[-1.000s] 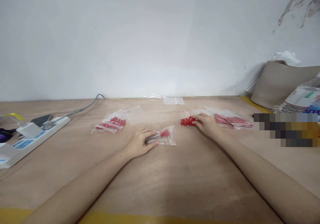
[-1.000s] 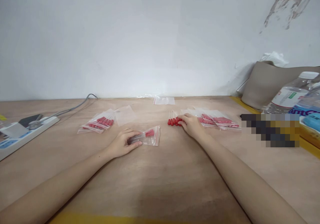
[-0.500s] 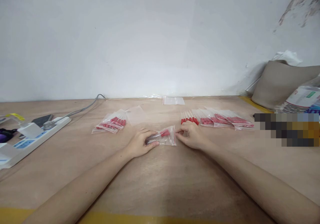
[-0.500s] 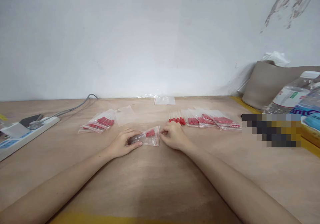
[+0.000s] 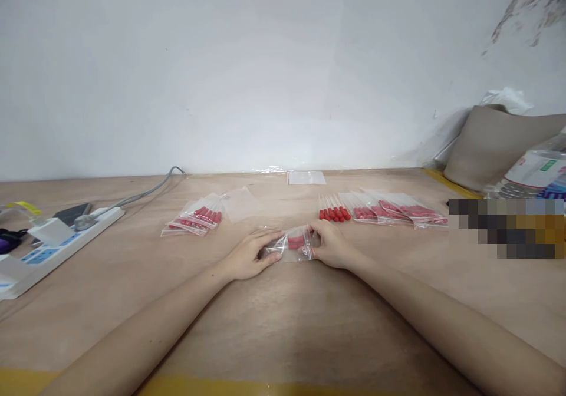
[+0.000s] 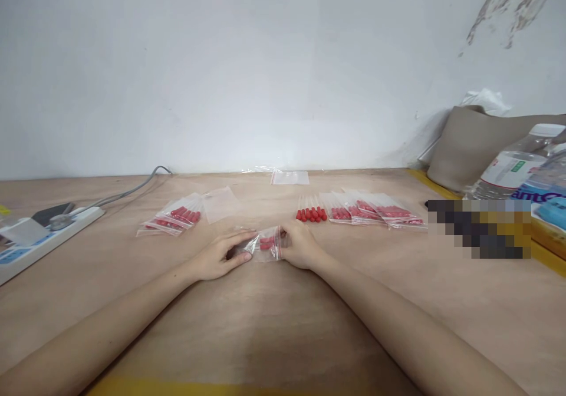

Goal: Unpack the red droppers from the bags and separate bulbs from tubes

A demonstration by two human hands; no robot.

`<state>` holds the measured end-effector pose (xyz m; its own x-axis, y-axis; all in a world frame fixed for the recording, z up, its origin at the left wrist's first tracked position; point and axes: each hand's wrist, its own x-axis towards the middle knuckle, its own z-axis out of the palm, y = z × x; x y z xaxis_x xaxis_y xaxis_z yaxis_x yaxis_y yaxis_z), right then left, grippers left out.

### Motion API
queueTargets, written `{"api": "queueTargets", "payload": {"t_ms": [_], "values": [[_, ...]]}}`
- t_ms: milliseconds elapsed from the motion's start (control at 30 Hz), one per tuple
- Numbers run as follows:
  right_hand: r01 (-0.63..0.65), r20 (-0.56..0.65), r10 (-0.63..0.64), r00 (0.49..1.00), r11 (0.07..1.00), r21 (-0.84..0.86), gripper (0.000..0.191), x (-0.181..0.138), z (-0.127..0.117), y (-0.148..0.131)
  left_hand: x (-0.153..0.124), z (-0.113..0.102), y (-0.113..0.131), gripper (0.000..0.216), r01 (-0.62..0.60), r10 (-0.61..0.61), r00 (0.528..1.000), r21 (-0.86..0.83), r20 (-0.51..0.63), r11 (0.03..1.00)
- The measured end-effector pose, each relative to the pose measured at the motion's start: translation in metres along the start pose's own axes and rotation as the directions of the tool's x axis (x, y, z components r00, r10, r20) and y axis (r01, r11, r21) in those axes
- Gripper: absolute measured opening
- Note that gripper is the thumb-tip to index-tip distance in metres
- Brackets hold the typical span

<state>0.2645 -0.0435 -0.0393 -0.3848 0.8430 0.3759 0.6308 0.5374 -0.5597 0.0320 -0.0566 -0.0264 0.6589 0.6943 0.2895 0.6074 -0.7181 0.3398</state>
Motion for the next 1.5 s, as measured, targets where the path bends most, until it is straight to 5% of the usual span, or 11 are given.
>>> {"api": "queueTargets", "payload": {"t_ms": [367,600,700,800,900,1000,1100,1200,1300,1500], "values": [[-0.132,0.133,0.074,0.988,0.851,0.508,0.02,-0.001,0.006,0.002,-0.003,-0.001,0.0,0.056,0.104,-0.141,0.973,0.201,0.181,0.974],[-0.223,0.087,0.219,0.972,0.739,0.635,0.03,0.005,-0.042,0.013,-0.01,-0.01,0.007,0.051,0.176,-0.21,0.977,0.42,0.035,0.89],[-0.17,-0.106,0.311,0.945,0.74,0.651,0.034,0.012,-0.064,0.023,-0.007,-0.017,0.014,0.046,0.247,-0.252,0.966,0.499,-0.058,0.831],[-0.018,-0.468,0.272,0.841,0.878,0.479,0.031,0.016,-0.073,0.035,-0.002,-0.02,0.013,0.045,0.295,-0.26,0.955,0.493,-0.141,0.818],[0.074,-0.611,-0.008,0.792,0.994,0.083,0.021,0.016,-0.068,0.047,0.001,-0.017,0.005,0.045,0.165,-0.144,0.986,0.444,-0.082,0.881],[0.187,-0.462,-0.313,0.83,0.936,-0.299,0.022,0.018,-0.06,0.057,0.001,-0.01,-0.005,0.047,0.106,-0.133,0.989,0.33,0.059,0.938],[0.274,-0.237,-0.429,0.872,0.828,-0.49,0.03,0.021,-0.052,0.064,0.0,-0.005,-0.012,0.045,0.194,-0.202,0.979,0.218,0.012,0.956],[0.312,-0.084,-0.426,0.901,0.77,-0.557,0.031,0.023,-0.045,0.065,0.001,-0.005,-0.018,0.042,0.291,-0.268,0.948,0.13,-0.173,0.948],[0.31,-0.024,-0.389,0.921,0.768,-0.561,0.027,0.022,-0.04,0.061,0.004,-0.009,-0.024,0.036,0.434,-0.394,0.868,0.079,-0.302,0.897],[0.207,0.0,-0.271,0.962,0.735,-0.646,0.022,0.017,-0.039,0.05,0.008,-0.021,-0.029,0.04,0.635,-0.61,0.758,0.047,-0.229,0.771]]}}
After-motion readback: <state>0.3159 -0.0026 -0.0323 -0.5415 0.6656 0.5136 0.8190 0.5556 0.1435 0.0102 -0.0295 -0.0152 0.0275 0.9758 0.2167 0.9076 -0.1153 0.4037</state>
